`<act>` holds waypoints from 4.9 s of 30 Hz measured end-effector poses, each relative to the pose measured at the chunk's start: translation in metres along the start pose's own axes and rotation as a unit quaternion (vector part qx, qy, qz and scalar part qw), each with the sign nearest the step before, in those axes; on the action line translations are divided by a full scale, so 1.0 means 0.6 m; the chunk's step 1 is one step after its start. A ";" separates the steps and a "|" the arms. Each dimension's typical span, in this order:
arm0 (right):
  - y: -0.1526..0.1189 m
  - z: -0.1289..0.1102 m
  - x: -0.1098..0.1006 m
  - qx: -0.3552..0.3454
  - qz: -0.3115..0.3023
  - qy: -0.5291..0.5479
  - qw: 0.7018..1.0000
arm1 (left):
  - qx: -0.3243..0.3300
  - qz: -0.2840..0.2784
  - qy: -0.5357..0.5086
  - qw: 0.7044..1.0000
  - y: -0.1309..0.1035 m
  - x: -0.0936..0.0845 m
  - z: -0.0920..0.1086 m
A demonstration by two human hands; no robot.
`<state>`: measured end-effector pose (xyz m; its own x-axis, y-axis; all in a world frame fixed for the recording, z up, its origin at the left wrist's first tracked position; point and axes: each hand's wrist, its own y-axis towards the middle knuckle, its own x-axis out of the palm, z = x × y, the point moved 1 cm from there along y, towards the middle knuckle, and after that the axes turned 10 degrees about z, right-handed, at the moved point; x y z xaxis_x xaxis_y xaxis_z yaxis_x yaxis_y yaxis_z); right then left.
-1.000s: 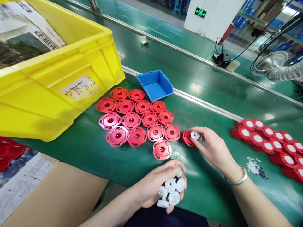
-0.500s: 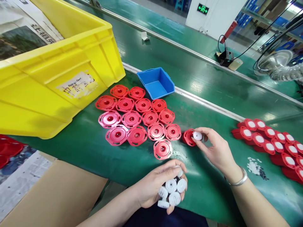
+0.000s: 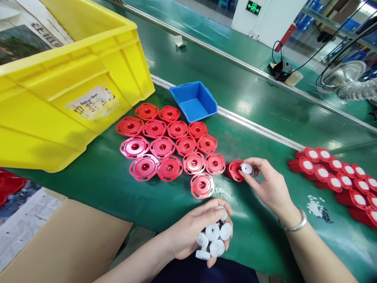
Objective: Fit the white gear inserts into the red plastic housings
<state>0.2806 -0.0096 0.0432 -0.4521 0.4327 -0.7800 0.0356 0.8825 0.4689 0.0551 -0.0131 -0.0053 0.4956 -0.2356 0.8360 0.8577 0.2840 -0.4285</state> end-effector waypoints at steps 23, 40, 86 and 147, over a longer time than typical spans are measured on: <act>-0.019 0.013 -0.002 0.118 0.029 0.096 0.988 | -0.014 -0.006 -0.012 1.000 -0.002 -0.001 0.001; -0.005 0.001 0.000 -0.028 -0.003 0.015 0.999 | -0.022 0.000 -0.020 1.000 0.000 0.001 0.001; -0.030 -0.051 -0.003 0.134 -0.111 0.303 0.937 | 0.005 -0.009 0.000 1.000 0.001 -0.010 -0.010; 0.045 -0.041 0.068 -0.127 -0.097 0.097 0.982 | 0.018 0.049 0.113 0.992 -0.005 -0.004 0.008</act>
<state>0.2411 0.0275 0.0345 -0.5899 0.1955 -0.7834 -0.2814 0.8596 0.4264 0.0504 -0.0090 -0.0045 0.5981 -0.4062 0.6909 0.8003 0.3485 -0.4880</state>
